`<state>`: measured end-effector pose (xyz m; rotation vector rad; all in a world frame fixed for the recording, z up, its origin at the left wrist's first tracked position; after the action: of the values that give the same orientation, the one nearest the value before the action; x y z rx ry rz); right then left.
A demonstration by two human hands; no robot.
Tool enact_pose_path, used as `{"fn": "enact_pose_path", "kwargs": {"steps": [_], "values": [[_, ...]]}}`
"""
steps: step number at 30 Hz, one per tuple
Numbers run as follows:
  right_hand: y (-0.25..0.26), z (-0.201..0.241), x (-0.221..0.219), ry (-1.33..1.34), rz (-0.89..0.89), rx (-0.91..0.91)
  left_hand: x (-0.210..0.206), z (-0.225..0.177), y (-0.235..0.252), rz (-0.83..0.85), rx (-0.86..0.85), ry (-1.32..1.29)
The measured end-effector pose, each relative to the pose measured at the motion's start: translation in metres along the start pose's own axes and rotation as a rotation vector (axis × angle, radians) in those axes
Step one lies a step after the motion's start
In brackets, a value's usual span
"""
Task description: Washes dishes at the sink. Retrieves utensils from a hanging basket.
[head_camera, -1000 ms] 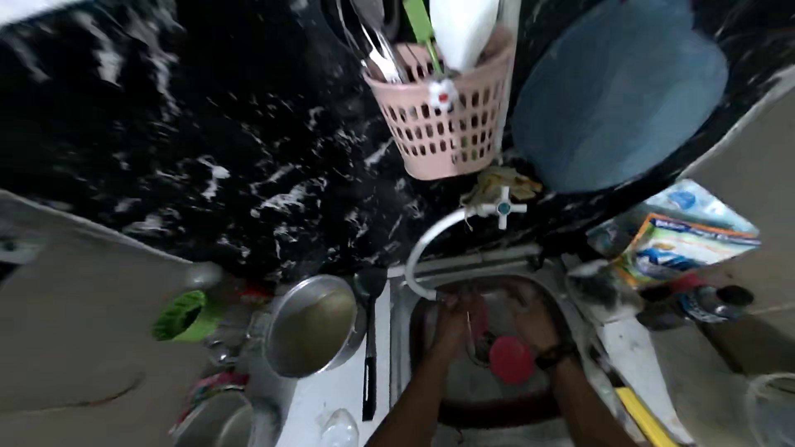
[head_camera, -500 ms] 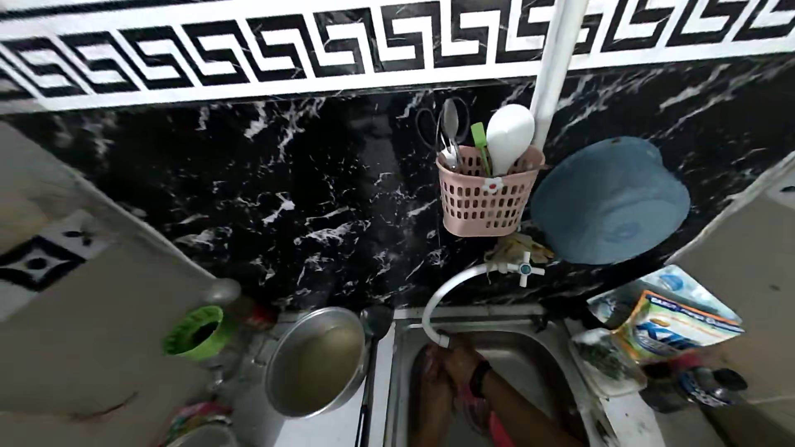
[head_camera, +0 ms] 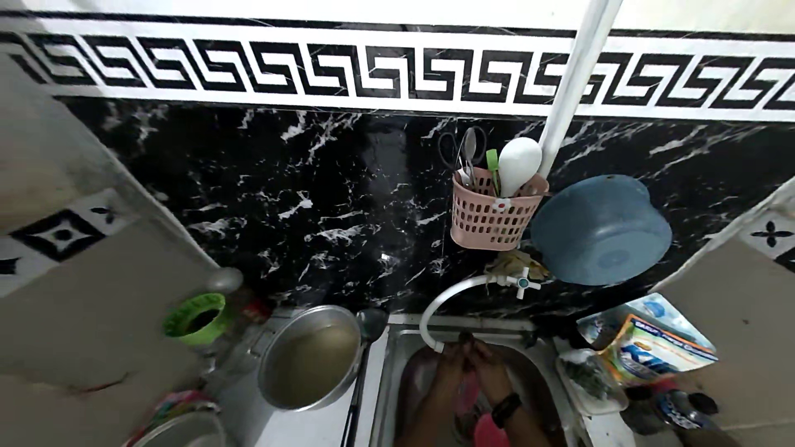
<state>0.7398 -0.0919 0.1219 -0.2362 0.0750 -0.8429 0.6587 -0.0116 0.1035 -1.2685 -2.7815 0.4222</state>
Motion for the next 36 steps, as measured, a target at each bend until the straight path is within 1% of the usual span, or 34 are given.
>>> {"fn": "enact_pose_path", "kwargs": {"steps": [2, 4, 5, 7, 9, 10, 11, 12, 14, 15, 16, 18, 21, 22, 23, 24, 26, 27, 28, 30, 32, 33, 36], "values": [[0.002, -0.010, 0.002, 0.059, -0.044, -0.018, 0.005, -0.018, -0.015, 0.042, 0.010, 0.091], [0.003, -0.016, -0.001, 0.007, -0.056, 0.061, 0.007, -0.042, -0.032, -0.019, 0.046, 0.223], [0.000, -0.013, -0.004, -0.092, -0.039, 0.110, 0.010, -0.045, -0.036, -0.022, 0.078, 0.291], [0.000, -0.001, -0.007, -0.417, 0.067, 0.135, 0.013, -0.041, -0.039, -0.041, 0.097, 0.314], [0.007, 0.015, -0.014, -0.682, 0.240, 0.081, 0.015, -0.026, -0.040, -0.093, 0.113, 0.199], [0.012, 0.015, -0.017, -0.731, 0.311, 0.062, 0.015, -0.012, -0.041, -0.110, 0.127, 0.129], [0.018, 0.014, -0.021, -0.715, 0.345, 0.056, 0.016, -0.002, -0.039, -0.125, 0.122, 0.056], [0.025, 0.012, -0.025, -0.641, 0.367, 0.042, 0.018, 0.007, -0.037, -0.126, 0.087, -0.018], [0.030, 0.009, -0.033, -0.463, 0.390, -0.041, 0.025, 0.025, -0.032, -0.124, 0.024, -0.149], [0.030, 0.009, -0.037, -0.412, 0.383, -0.088, 0.027, 0.029, -0.031, -0.131, 0.019, -0.199], [0.029, 0.009, -0.040, -0.420, 0.369, -0.137, 0.028, 0.032, -0.031, -0.145, 0.025, -0.223], [0.028, 0.014, -0.046, -0.597, 0.330, -0.151, 0.030, 0.036, -0.025, -0.155, 0.031, -0.192], [0.020, 0.027, -0.053, -0.934, 0.388, -0.046, 0.026, 0.031, -0.025, -0.215, 0.111, -0.149], [0.021, 0.027, -0.051, -0.959, 0.414, -0.009, 0.027, 0.032, -0.024, -0.200, 0.106, -0.171], [0.024, 0.017, -0.045, -0.915, 0.430, 0.050, 0.030, 0.035, -0.024, -0.166, 0.069, -0.208], [0.025, 0.002, -0.037, -0.818, 0.439, 0.102, 0.034, 0.038, -0.024, -0.128, 0.029, -0.239], [0.024, -0.009, -0.026, -0.623, 0.444, 0.093, 0.040, 0.032, -0.024, -0.074, 0.015, -0.267], [0.019, -0.005, -0.023, -0.565, 0.403, 0.070, 0.042, 0.027, -0.026, -0.053, 0.034, -0.231], [0.012, 0.003, -0.023, -0.557, 0.327, 0.060, 0.042, 0.022, -0.027, -0.040, 0.052, -0.162], [-0.003, 0.027, -0.030, -0.703, 0.180, 0.037, 0.039, 0.004, -0.032, -0.030, 0.060, 0.038], [-0.004, 0.031, -0.036, -0.863, 0.145, 0.006, 0.036, -0.005, -0.034, -0.023, 0.068, 0.173], [-0.003, 0.027, -0.036, -0.855, 0.166, -0.013, 0.037, -0.005, -0.035, -0.022, 0.059, 0.168], [0.006, 0.005, -0.032, -0.560, 0.206, -0.014, 0.044, 0.001, -0.029, -0.031, 0.039, 0.012]]}}
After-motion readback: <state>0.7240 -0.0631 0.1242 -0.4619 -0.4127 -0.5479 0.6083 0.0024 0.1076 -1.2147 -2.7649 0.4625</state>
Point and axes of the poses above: each hand's wrist, its own y-axis towards the middle knuckle, its own x-axis out of the back of the hand, z = x × y, the point moved 1 cm from there along y, towards the middle knuckle, and after that the axes turned 3 degrees about y, right-handed, at the moved point
